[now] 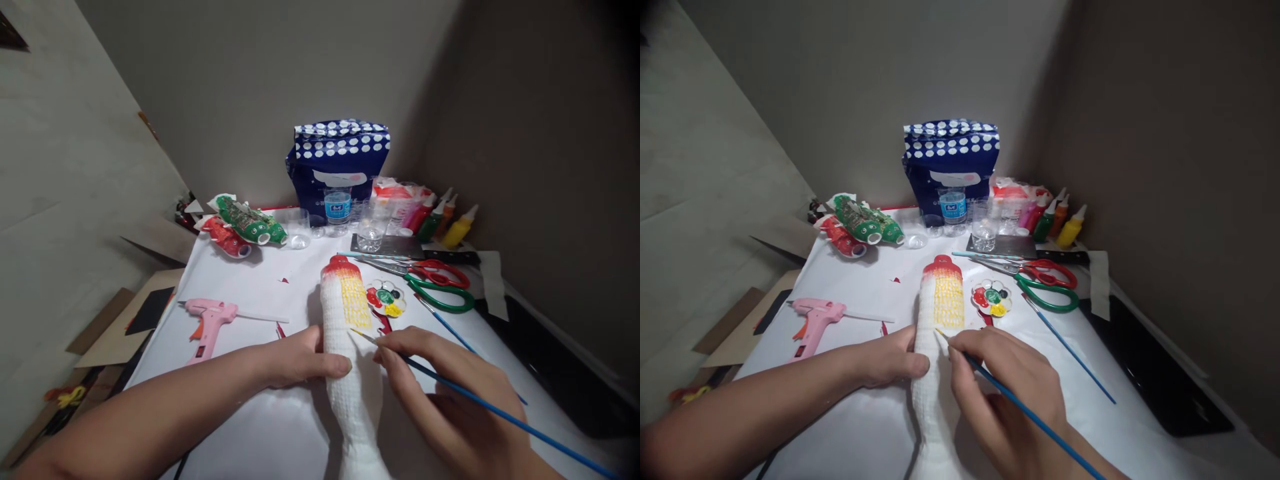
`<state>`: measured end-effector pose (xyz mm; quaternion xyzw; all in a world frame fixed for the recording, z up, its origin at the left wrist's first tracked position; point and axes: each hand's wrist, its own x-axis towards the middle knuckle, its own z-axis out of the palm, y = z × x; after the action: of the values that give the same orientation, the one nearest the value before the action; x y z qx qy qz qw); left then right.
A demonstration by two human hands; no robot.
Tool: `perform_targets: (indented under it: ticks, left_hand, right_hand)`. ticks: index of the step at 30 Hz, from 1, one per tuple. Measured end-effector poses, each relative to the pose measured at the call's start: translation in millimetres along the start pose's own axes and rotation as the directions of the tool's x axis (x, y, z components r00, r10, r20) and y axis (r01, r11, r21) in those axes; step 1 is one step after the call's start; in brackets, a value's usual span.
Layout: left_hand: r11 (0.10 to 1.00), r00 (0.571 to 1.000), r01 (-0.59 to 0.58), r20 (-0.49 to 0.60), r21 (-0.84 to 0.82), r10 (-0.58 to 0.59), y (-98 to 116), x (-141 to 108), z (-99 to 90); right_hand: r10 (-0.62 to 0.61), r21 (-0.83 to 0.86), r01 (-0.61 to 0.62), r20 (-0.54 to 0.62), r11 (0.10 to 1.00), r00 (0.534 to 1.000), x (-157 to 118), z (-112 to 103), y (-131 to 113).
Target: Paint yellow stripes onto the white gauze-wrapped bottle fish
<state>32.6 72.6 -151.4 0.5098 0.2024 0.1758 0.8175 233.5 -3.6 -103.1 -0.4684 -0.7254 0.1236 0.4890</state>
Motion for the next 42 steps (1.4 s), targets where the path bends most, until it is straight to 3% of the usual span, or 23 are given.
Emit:
perform_targets:
  ticks: [8, 26, 42]
  left_hand:
    - [1.000, 1.000, 0.002, -0.018, 0.009, -0.002, -1.0, -0.7, -1.0]
    - [1.000, 1.000, 0.003, -0.007, 0.014, -0.003, -2.0, -0.8, -1.5]
    - [1.000, 1.000, -0.007, -0.005, 0.031, 0.008, -0.1, -0.4, -0.1]
  right_hand:
    - [0.124, 0.032, -0.124, -0.017, 0.992, 0.992, -8.5, 2.0, -0.6]
    - [-0.044, -0.086, 0.044, 0.007, 0.995, 0.999, -1.9, 1.4, 1.1]
    - [-0.053, -0.092, 0.054, 0.013, 0.994, 0.999, -0.5, 2.8, 2.2]
